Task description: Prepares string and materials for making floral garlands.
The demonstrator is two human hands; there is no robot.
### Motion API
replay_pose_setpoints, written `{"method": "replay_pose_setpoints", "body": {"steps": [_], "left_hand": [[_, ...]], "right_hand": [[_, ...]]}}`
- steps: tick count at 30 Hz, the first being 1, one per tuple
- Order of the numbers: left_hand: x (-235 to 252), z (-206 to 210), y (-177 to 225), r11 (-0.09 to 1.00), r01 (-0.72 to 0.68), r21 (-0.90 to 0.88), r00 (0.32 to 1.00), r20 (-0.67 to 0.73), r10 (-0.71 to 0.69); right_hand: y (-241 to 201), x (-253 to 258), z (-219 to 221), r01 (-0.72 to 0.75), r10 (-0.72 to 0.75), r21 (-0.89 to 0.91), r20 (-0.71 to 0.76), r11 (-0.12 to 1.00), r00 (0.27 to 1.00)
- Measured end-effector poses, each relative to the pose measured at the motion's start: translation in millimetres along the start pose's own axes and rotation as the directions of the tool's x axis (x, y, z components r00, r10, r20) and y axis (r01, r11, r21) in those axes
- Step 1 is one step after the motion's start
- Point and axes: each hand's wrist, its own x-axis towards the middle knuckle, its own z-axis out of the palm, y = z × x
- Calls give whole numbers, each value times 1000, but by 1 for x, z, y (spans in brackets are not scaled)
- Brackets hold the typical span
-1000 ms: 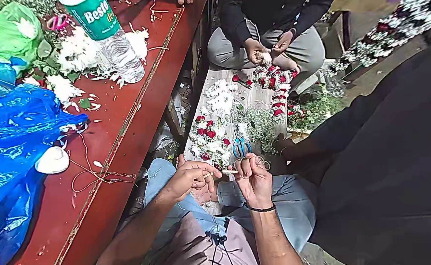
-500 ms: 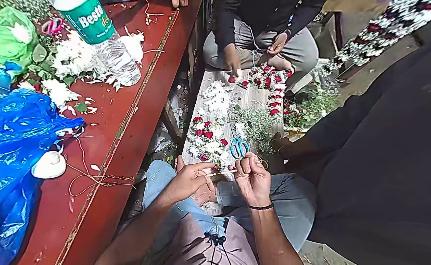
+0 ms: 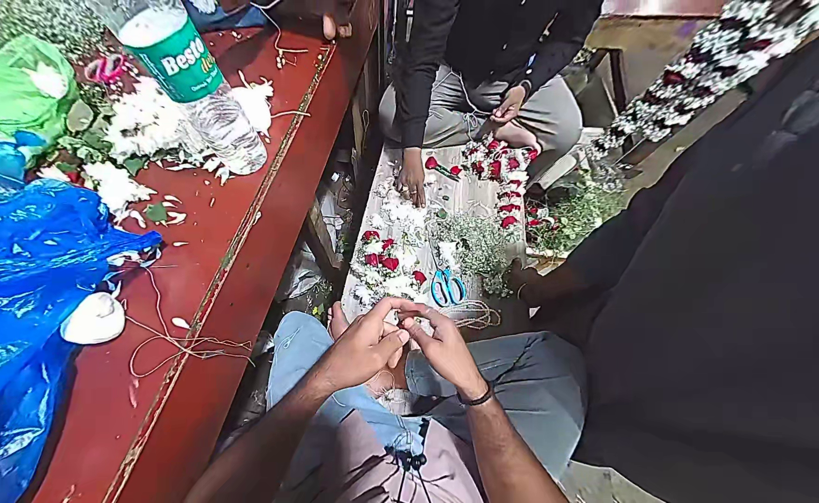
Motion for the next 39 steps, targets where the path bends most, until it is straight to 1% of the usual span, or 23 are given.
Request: {"method": "replay_pose_setpoints", "body": {"steps": [1,2,3,4,6,8,12,14,17,19,20,22,24,25,26,29,31,32,33,35,36,37,39], "left_hand": [[0,0,0,999,-22,-26,1000,-20,22],[-1,-1,1,997,-44,-66,997,-65,39],[-3,-3,2,991,-66,-120,991,-127,50],[-6,-6,3,981,-90,-174,979,-197,55],[-16,-16,0,960,-120,-251,946,-324,33],[-28,-27,-11,954,-137,-266,913,-408,18],[-48,-39,-46,965,-168,-200,839,-543,33],[-53,-39,-64,975,-155,-160,803,-595,30],[-54,-36,-86,998,-54,25,744,-666,57],[-55,-36,-98,977,69,203,665,-739,107],[-58,-40,-105,954,131,269,621,-772,132],[-72,-58,-120,909,250,335,564,-813,144],[-86,-77,-134,888,342,308,531,-843,88],[-90,-82,-136,885,370,283,553,-832,35],[-92,-83,-137,887,378,266,608,-794,-21],[-82,-70,-132,878,359,317,834,-531,-150],[-62,-58,-123,865,305,398,916,-371,-152],[-51,-49,-112,886,262,382,943,-297,-151],[-39,-39,-98,930,202,306,967,-210,-141],[-18,-22,-63,996,69,58,997,-25,-68],[-8,-16,-43,999,-15,-48,999,45,17],[1,-11,-19,985,-106,-136,990,76,117],[13,-4,31,928,-273,-254,958,19,287]], "right_hand": [[-10,3,1,47,-75,237,112,970,991],[-16,7,3,46,-146,431,203,901,968],[-18,11,4,29,-204,537,269,843,941],[-20,15,2,23,-241,577,304,817,922],[-23,22,-10,26,-259,562,339,827,905],[-30,27,-26,5,-239,533,371,846,897],[-44,37,-58,-69,-132,436,414,897,901],[-48,44,-68,-84,-83,341,448,936,890],[-51,53,-67,-78,-17,167,505,983,863],[-48,56,-65,-77,33,65,519,995,854],[-45,56,-66,-98,57,55,509,994,859],[-39,52,-76,-167,92,123,463,978,882],[-39,48,-92,-205,86,235,436,950,896],[-41,46,-99,-211,75,275,432,938,899],[-45,43,-104,-207,63,303,423,930,904],[-57,38,-117,-170,-2,391,403,904,915],[-66,40,-125,-137,-51,450,382,882,923],[-70,40,-127,-127,-68,476,371,870,926],[-72,41,-128,-119,-83,498,364,859,928],[-77,43,-124,-88,-119,513,357,854,927],[-80,46,-120,-56,-149,518,346,853,926],[-83,49,-116,-16,-186,526,329,850,926],[-85,54,-108,56,-261,546,306,836,915]]}}
